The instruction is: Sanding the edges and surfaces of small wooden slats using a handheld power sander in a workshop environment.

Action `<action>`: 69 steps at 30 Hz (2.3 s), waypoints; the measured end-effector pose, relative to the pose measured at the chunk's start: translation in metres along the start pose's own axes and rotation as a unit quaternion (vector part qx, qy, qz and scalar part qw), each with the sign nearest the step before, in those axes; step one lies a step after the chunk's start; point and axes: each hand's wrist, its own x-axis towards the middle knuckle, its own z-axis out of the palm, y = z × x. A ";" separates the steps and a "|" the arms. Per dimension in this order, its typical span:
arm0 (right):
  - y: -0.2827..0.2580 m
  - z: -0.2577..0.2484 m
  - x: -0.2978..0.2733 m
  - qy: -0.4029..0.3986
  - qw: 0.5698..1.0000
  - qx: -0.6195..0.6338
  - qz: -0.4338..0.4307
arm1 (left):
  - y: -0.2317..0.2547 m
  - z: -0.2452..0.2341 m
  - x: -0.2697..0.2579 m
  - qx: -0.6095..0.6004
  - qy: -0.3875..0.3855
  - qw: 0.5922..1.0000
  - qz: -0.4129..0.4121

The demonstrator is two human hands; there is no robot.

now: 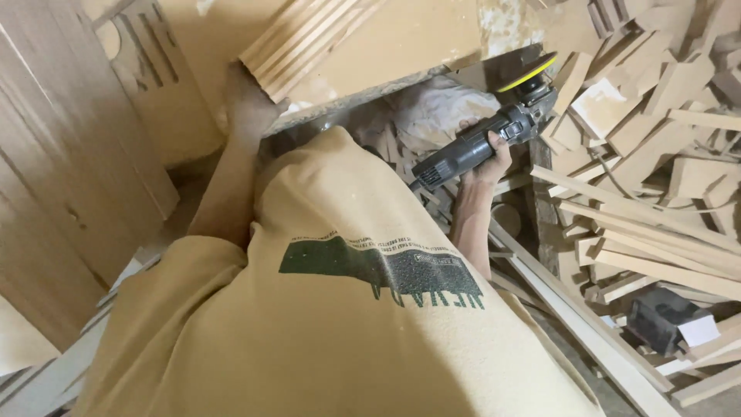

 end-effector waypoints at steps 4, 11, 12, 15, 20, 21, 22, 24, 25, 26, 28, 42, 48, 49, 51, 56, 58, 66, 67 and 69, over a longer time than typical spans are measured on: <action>0.006 0.007 0.003 -0.025 0.999 -0.047 0.006 | 0.021 -0.028 0.003 0.021 -0.071 0.997 -0.029; 0.006 0.015 0.024 0.033 0.989 -0.130 0.055 | 0.107 -0.056 0.051 0.142 -0.234 0.961 -0.040; 0.007 0.024 0.024 0.032 0.989 -0.134 0.058 | 0.095 -0.034 0.053 0.140 -0.234 0.961 -0.044; 0.005 0.052 0.033 0.070 0.966 -0.245 0.052 | 0.073 0.010 0.061 0.174 -0.150 0.973 -0.014; 0.002 0.103 0.041 0.065 0.712 -0.697 0.055 | 0.073 -0.036 0.035 0.247 -0.249 0.936 -0.034; 0.003 0.107 0.048 0.065 0.710 -0.699 0.056 | 0.059 -0.032 0.030 0.244 -0.251 0.936 -0.036; 0.006 0.110 0.055 0.019 0.659 -0.751 0.035 | 0.046 -0.029 0.025 0.251 -0.216 0.943 -0.024; 0.010 0.114 0.060 -0.033 0.594 -0.804 0.024 | 0.028 -0.015 0.006 0.253 -0.190 0.948 -0.026; 0.014 0.123 0.064 -0.055 0.548 -0.834 0.029 | 0.024 -0.009 0.006 0.264 -0.152 0.952 -0.018; 0.017 0.132 0.069 -0.077 0.501 -0.862 0.034 | 0.021 -0.004 0.007 0.275 -0.114 0.955 -0.011; 0.025 0.144 0.071 -0.116 0.484 -0.866 0.043 | 0.024 0.002 0.005 0.258 -0.114 0.959 -0.036; 0.005 0.181 0.147 -0.172 0.372 -0.909 0.071 | 0.026 -0.008 0.006 0.203 -0.127 0.970 -0.039; 0.043 0.193 0.114 -0.195 0.352 -0.914 0.048 | 0.030 -0.008 0.006 0.230 -0.169 0.957 -0.049; 0.059 0.208 0.093 -0.244 0.371 -0.894 0.063 | 0.030 -0.009 0.008 0.228 -0.179 0.955 -0.056; 0.077 0.222 0.074 -0.291 0.388 -0.871 0.079 | 0.029 -0.009 0.008 0.227 -0.190 0.953 -0.063; 0.046 0.214 0.120 -0.253 0.403 -0.877 0.068 | 0.019 0.004 0.006 0.223 -0.134 0.965 -0.037; 0.025 0.195 0.155 -0.225 0.402 -0.887 0.021 | 0.024 -0.002 0.009 0.243 -0.149 0.958 -0.042; 0.078 0.228 0.098 -0.231 0.371 -0.897 0.063 | 0.028 -0.008 0.011 0.225 -0.179 0.957 -0.048; 0.090 0.230 0.087 -0.285 0.378 -0.879 0.050 | 0.025 -0.005 0.009 0.215 -0.166 0.962 -0.042; 0.098 0.229 0.085 -0.336 0.383 -0.859 0.037 | 0.023 -0.002 0.007 0.203 -0.153 0.966 -0.034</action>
